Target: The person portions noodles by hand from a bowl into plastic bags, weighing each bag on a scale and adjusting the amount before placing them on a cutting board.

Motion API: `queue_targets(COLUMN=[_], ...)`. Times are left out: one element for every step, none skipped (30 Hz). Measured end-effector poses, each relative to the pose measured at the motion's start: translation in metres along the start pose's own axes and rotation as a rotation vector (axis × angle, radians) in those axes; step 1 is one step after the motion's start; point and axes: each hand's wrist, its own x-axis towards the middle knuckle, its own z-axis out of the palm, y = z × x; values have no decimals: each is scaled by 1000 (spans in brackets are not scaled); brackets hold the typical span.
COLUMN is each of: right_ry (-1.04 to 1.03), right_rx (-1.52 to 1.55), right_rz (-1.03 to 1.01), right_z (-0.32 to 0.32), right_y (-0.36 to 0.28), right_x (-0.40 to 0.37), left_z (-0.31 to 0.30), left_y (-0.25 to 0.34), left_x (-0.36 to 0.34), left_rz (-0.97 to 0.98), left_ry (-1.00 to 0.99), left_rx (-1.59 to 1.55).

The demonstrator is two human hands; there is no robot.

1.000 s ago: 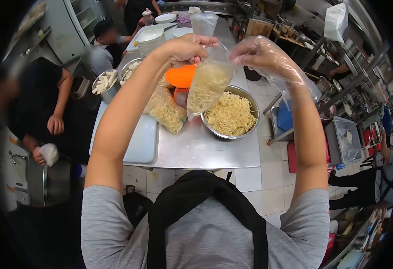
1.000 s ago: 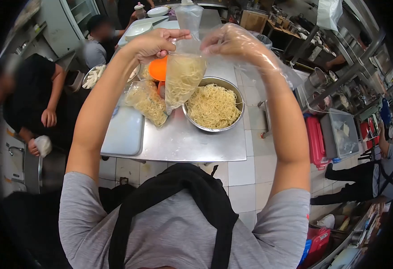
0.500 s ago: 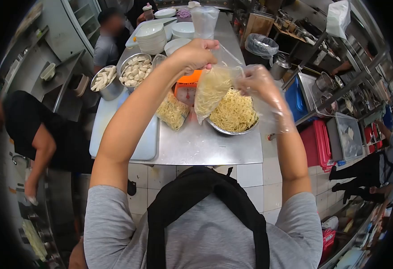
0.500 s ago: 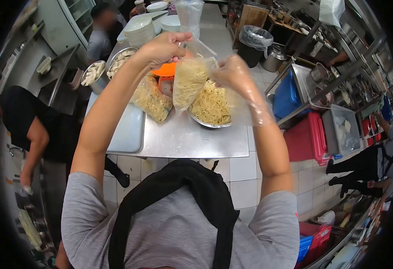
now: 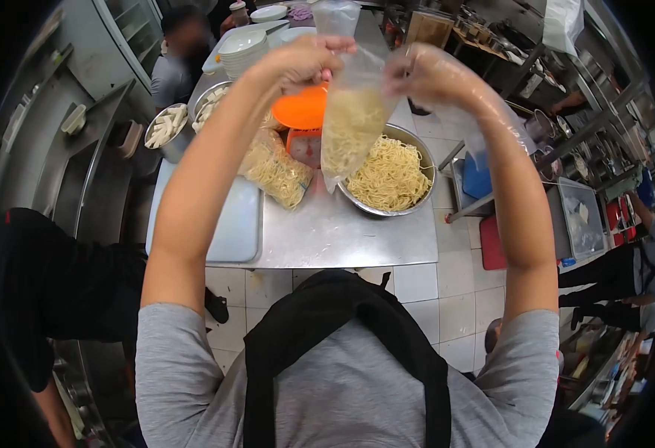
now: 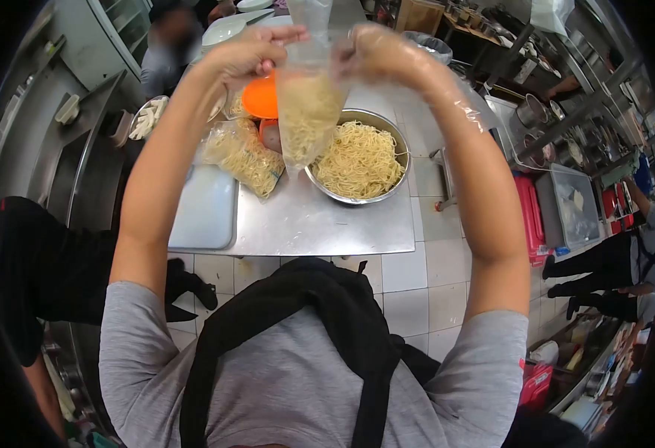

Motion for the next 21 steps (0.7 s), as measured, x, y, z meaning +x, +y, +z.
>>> queue_targets(right_ry=[211,428,425,502,580,579,630,679,620,576,532,517,503,503,461,418,416,395,372,365,365], right_rx=[164,330,333,358,382,382,444,505,512,578,643,662,682,682,778,872,873,890,905,905,910], right_rz=[-218,-428,-431,-505,-582,-590,-555,-519,-462,-388,-312,-278,-241,-242,-138,-32,-28,10,47,53,72], right_z=[-3,-6,-9,-13,-15,-7,9,22,34,49,65,79,92,101,109,115,119,124,128,130,134], right_y=[2,3,-6,-19,-27,-21,-4,9,14,20,28,38,46,50,53,57,63,71,76,80,82], right_x=[7,9,3,-10,-18,-16,-10,-5,-12,-20,-28,-33,-37,-43,-50,-52,-53,-55,-56,-56,-57], left_z=[-21,-40,-58,-64,-67,-68,-69,-67,-49,-45,-43,-41,-36,-30,-23,-14,-3,5,12,18,23], left_y=[12,19,17,20,26,26,25,24,37,33,22,11,0,-12,-21,-25,-30,-37,-46,-54,-60], left_x=[2,8,16,18,23,28,34,39,29,35,43,50,54,57,59,59,58,59,61,63,63], left_rz=[17,38,34,32,57,58,73,87,1,0,-19,-36,-36,-3,29,28,-22,-74,-79,-87,-97], left_ry=[-13,-34,-27,-20,20,28,125,224,350,357,335,314,317,292,265,264,218,169,165,159,154], left_rx=[-2,-1,14,30,153,156,268,380,800,798,841,883,883,909,934,933,993,1050,1046,1046,1047])
